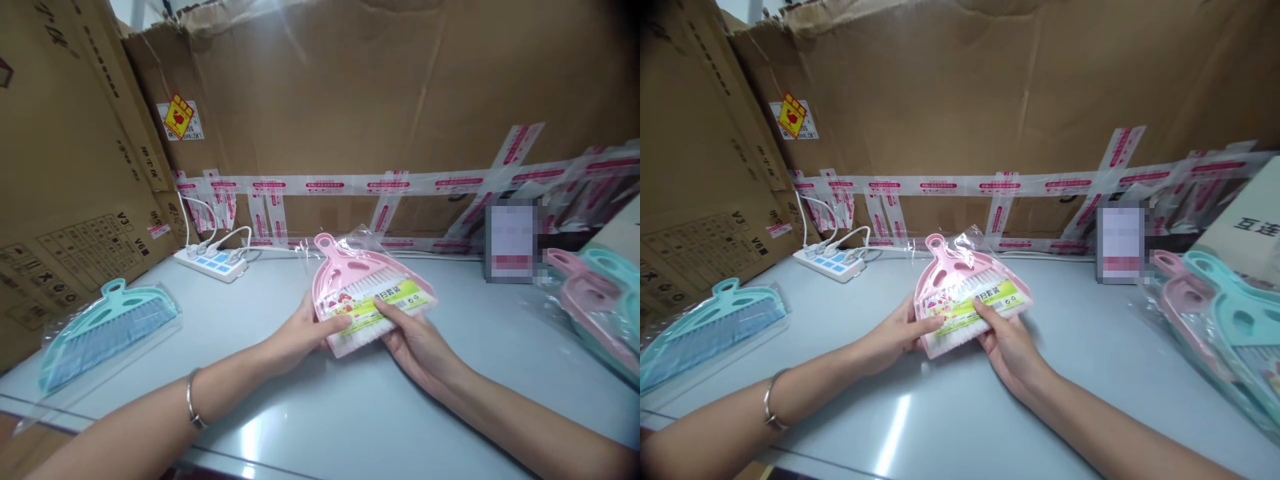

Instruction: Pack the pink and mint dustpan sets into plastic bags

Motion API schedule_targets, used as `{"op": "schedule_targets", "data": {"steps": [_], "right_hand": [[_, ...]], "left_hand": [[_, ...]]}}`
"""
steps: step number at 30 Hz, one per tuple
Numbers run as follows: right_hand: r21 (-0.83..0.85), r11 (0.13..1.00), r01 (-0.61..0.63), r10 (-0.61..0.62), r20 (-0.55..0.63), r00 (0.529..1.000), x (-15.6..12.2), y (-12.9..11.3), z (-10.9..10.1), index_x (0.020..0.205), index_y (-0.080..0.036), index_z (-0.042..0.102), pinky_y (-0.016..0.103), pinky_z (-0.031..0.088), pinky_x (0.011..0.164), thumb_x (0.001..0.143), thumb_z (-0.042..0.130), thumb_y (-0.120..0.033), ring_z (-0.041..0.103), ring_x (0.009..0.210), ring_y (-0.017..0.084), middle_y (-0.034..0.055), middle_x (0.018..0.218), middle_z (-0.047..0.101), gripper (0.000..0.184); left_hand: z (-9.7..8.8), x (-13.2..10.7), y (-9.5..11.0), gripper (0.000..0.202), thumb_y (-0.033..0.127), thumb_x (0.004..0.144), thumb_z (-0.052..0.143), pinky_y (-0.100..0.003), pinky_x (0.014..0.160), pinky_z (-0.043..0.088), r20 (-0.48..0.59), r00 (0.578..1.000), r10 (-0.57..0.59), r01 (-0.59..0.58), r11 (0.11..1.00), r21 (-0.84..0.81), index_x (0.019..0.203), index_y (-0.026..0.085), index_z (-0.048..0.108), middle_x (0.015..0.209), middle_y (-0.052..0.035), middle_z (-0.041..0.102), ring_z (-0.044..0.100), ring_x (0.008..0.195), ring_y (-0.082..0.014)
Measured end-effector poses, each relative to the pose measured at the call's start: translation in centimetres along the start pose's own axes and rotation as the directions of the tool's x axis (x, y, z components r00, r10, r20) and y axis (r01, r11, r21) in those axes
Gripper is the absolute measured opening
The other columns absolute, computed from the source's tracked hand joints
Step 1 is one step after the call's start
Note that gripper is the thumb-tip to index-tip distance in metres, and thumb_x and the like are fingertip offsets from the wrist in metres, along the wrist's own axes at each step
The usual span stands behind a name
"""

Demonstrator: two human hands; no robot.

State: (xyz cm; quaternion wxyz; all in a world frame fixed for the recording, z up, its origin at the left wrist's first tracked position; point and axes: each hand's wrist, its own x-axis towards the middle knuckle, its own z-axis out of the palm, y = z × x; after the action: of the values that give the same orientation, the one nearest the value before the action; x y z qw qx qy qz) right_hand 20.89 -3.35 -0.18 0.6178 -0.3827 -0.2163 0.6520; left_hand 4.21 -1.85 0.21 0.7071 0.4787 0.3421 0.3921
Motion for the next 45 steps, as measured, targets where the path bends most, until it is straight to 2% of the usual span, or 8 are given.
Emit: {"op": "schedule_targets", "data": {"steps": [6,9,13,16,21,31,39,45], "right_hand": [[-0.143,0.986,-0.087,0.104,0.113,0.988,-0.1,-0.7,-0.2,0.111,-0.021,0.057,0.022,0.057,0.078,0.078,0.067,-0.018,0.066,0.091,0.015,0.0025,0.101,0.069,0.035],[-0.323,0.942,-0.088,0.118,0.076,0.99,0.9,-1.8,-1.3,0.093,-0.015,0.061,0.017,0.057,0.059,0.078,0.067,-0.028,0.066,0.067,0.012,0.0026,0.077,0.069,0.021],[-0.488,0.868,0.086,-0.091,0.014,0.996,2.4,-3.0,-3.0,0.066,-0.017,0.048,0.009,0.028,0.028,0.071,0.073,-0.038,0.033,0.031,0.001,-0.0094,0.041,0.043,0.033],[-0.451,0.876,0.169,-0.209,-0.042,0.977,2.5,-3.5,-3.2,0.081,-0.02,0.05,0.009,0.039,0.038,0.063,0.08,-0.03,0.048,0.043,0.002,-0.0086,0.059,0.057,0.037],[-0.335,0.938,-0.091,0.148,0.148,0.978,1.5,-3.3,-2.1,0.1,-0.016,0.059,0.023,0.056,0.071,0.068,0.074,-0.018,0.066,0.08,0.016,0.0054,0.093,0.069,0.035],[-0.34,0.914,-0.224,0.217,-0.058,0.974,1.4,-2.3,-1.4,0.098,-0.011,0.065,0.021,0.057,0.052,0.082,0.062,-0.021,0.068,0.069,0.017,0.011,0.091,0.072,0.019],[-0.259,0.939,-0.228,0.253,0.067,0.965,1.6,-2.5,-2.0,0.1,-0.012,0.064,0.021,0.059,0.07,0.081,0.062,-0.015,0.069,0.076,0.016,0.0094,0.094,0.071,0.019],[-0.246,0.938,-0.244,0.272,0.087,0.958,1.7,-2.4,-2.2,0.088,-0.012,0.067,0.019,0.058,0.075,0.072,0.067,-0.004,0.069,0.079,0.015,0.0077,0.089,0.071,0.018]], "left_hand": [[-1.2,0.3,0.3,0.062,0.02,0.064,0.077,-0.033,0.078,0.053,-0.121,0.99,0.07,-0.073,0.997,-0.016,0.116,0.015,0.044,0.119,-0.0152,0.061,0.064,0.097,-0.0238],[-2.2,0.6,0.8,0.062,0.02,0.064,0.076,-0.032,0.077,0.054,-0.092,0.99,0.104,-0.107,0.994,-0.031,0.117,0.016,0.044,0.118,-0.0146,0.061,0.065,0.096,-0.0239],[-3.1,0.5,1.3,0.062,0.019,0.066,0.075,-0.032,0.079,0.053,-0.076,0.992,0.096,-0.098,0.995,-0.019,0.119,0.018,0.043,0.118,-0.013,0.062,0.065,0.097,-0.0227],[-3.1,0.5,1.5,0.061,0.018,0.066,0.074,-0.031,0.078,0.053,-0.086,0.994,0.074,-0.077,0.997,-0.021,0.118,0.017,0.043,0.117,-0.0136,0.062,0.065,0.096,-0.0225],[-3.1,0.5,1.5,0.059,0.017,0.065,0.073,-0.031,0.075,0.054,-0.04,0.999,0.026,-0.025,0.999,0.02,0.117,0.018,0.045,0.114,-0.0131,0.063,0.066,0.092,-0.023],[-2.4,0.4,1.2,0.043,0.029,0.075,0.067,-0.027,0.063,0.053,-0.197,0.98,-0.039,0.066,0.989,0.133,0.113,0.016,0.051,0.107,-0.0132,0.066,0.067,0.085,-0.0204],[-2.8,0.4,1.6,0.063,0.021,0.064,0.077,-0.022,0.071,0.052,0.042,0.997,0.062,-0.069,0.983,0.171,0.121,0.021,0.049,0.12,-0.0106,0.06,0.061,0.096,-0.0165],[-3.0,0.8,0.7,0.048,0.017,0.067,0.073,-0.021,0.059,0.049,-0.218,0.975,0.04,-0.013,0.993,0.12,0.108,0.016,0.047,0.101,-0.01,0.065,0.063,0.074,-0.0112]]}}
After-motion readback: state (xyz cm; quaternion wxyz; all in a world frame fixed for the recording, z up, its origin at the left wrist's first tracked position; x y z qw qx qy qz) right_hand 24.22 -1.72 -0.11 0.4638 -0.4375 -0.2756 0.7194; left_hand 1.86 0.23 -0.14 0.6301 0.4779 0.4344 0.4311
